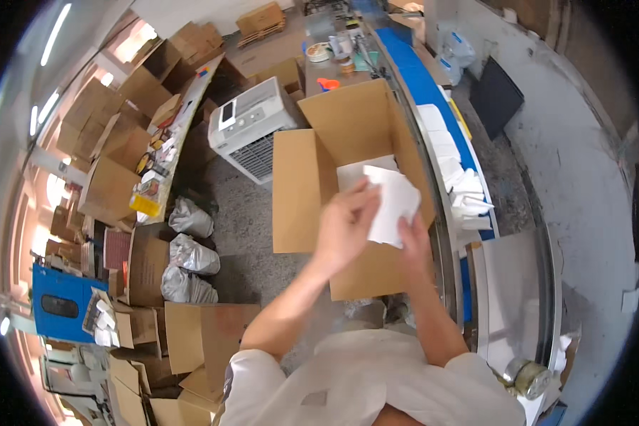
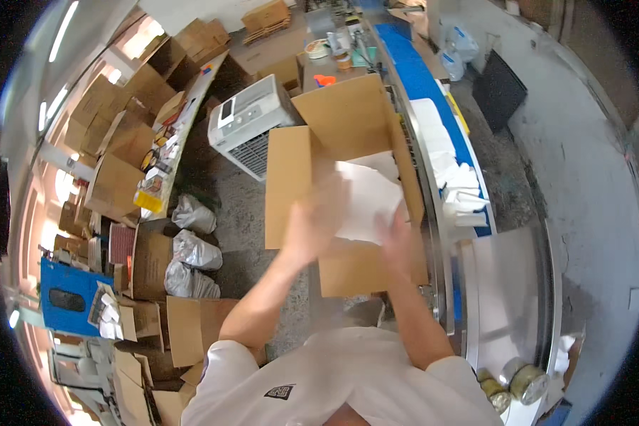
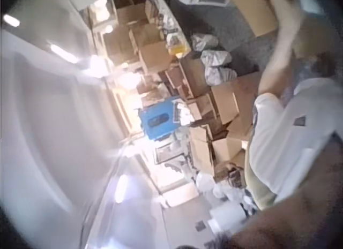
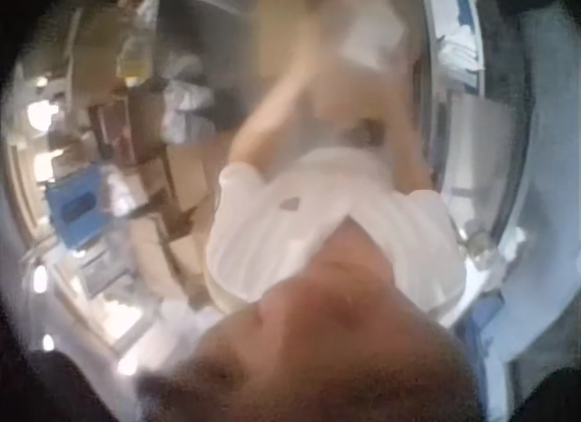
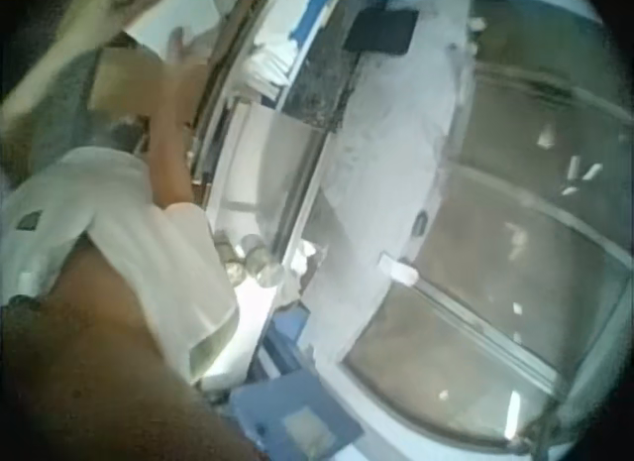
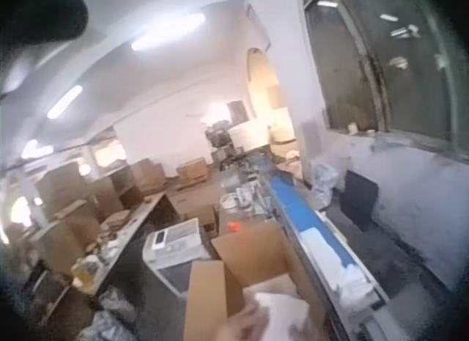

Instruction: Packing finished white rectangular items from a machine output into a large cardboard shipping box.

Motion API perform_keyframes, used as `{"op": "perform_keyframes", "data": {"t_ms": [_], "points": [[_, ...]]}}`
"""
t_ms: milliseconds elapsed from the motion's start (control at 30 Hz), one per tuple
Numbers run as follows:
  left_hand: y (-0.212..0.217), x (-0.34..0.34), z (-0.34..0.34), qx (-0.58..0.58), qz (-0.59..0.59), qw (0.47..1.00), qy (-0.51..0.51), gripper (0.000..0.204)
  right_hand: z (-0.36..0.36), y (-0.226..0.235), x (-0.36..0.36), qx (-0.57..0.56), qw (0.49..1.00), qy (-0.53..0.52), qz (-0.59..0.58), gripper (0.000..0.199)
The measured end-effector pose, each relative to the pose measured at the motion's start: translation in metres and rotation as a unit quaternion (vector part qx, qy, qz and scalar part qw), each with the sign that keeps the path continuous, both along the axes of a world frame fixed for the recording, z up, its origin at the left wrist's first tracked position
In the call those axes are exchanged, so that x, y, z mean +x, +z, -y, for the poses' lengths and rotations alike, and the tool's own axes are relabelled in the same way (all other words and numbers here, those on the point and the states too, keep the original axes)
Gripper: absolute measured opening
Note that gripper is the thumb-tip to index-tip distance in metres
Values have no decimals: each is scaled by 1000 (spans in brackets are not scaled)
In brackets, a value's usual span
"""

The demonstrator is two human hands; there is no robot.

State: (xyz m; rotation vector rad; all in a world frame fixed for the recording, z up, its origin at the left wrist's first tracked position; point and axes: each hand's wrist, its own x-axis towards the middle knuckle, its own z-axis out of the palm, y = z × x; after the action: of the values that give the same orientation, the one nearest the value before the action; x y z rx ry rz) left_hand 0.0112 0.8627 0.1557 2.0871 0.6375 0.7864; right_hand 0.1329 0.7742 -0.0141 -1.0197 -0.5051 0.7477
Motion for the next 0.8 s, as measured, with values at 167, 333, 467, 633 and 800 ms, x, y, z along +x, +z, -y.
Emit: {"op": "perform_keyframes", "data": {"t_ms": [167, 333, 467, 633, 800], "points": [[-3, -16, -28, -216, 80, 973, 21, 50, -15, -7, -9, 52, 993, 57, -85, 50], [-23, -22, -52, -511, 48, 856, -66, 65, -24, -23, -17, 38, 987, 52, -148, 54], [-63, -20, -71, -631, 58, 760, -140, 67, -28, -29, -14, 25, 990, 46, -127, 55], [-72, 5, -82, -597, 4, 778, -197, 67, -31, -60, 4, 31, 975, 30, -216, 56], [-81, 13, -89, -644, 20, 748, -158, 66, -31, -50, -1, -20, 993, -30, -108, 55]]}}
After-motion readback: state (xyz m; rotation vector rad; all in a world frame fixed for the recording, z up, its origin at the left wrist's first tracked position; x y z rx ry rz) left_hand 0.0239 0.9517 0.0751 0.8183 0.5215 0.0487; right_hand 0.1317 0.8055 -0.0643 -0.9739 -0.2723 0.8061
